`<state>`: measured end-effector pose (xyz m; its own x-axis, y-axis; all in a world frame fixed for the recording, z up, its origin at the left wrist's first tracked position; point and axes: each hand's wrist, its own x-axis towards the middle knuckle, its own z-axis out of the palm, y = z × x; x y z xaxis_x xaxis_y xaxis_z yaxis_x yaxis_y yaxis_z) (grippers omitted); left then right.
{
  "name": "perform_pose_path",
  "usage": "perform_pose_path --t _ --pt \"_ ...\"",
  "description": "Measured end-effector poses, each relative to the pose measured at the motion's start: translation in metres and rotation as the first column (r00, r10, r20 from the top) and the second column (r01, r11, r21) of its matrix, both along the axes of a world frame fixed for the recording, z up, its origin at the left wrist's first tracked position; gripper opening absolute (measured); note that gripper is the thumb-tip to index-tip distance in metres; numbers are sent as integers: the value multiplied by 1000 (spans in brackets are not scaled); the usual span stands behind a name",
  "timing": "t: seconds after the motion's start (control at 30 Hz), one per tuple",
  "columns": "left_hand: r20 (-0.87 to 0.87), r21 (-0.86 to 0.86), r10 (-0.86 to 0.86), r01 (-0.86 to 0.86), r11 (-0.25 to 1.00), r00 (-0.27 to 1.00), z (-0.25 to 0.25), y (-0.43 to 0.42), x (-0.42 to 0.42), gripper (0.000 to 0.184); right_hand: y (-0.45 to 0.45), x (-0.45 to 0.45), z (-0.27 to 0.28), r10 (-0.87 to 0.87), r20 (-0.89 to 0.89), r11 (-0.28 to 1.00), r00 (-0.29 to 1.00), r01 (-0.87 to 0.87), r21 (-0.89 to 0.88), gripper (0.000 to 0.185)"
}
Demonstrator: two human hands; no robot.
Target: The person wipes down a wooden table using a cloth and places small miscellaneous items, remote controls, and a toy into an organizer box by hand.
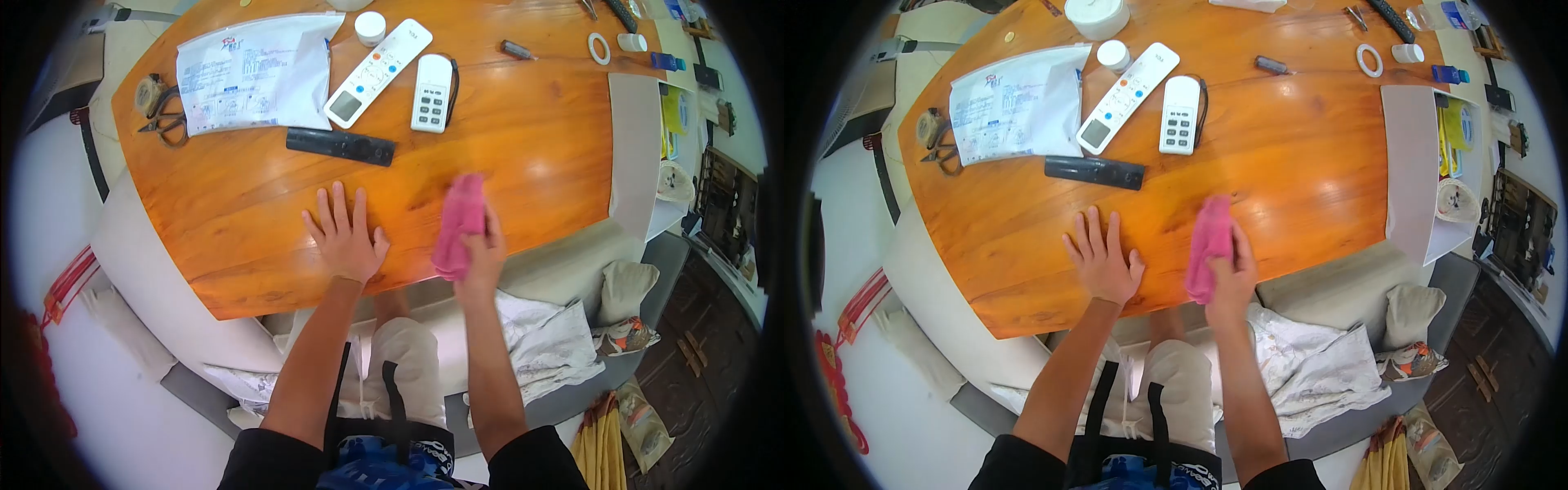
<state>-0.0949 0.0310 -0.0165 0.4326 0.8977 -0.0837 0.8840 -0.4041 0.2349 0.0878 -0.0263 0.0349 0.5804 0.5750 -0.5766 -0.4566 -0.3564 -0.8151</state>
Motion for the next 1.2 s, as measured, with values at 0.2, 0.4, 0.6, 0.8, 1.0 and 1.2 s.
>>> perform_pose_path --t 0.2,0.4,0.6,0.8,1.0,1.2 --pt "-23 -19 7 -8 1000 1000 0 1 3 71 -3 59 11 210 576 963 790 -64 -262 47" --pt "-21 -6 8 -8 1000 1000 -1 1 2 72 30 36 0 619 784 703 40 -474 -531 61" --pt "-16 -15 4 -4 1000 1000 1 -5 0 73 -29 2 -31 711 700 585 -63 -500 -639 69" --pt "-18 -18 4 -4 1000 1000 2 -4 0 72 17 79 -39 629 764 664 -147 -409 -626 56" --pt "-9 -5 2 -2 1000 1000 0 -3 2 72 79 70 -49 465 873 858 -147 -169 -486 54" --pt "-16 -13 -2 2 1000 1000 -1 2 2 72 3 28 -40 601 744 475 -292 -618 -627 53"
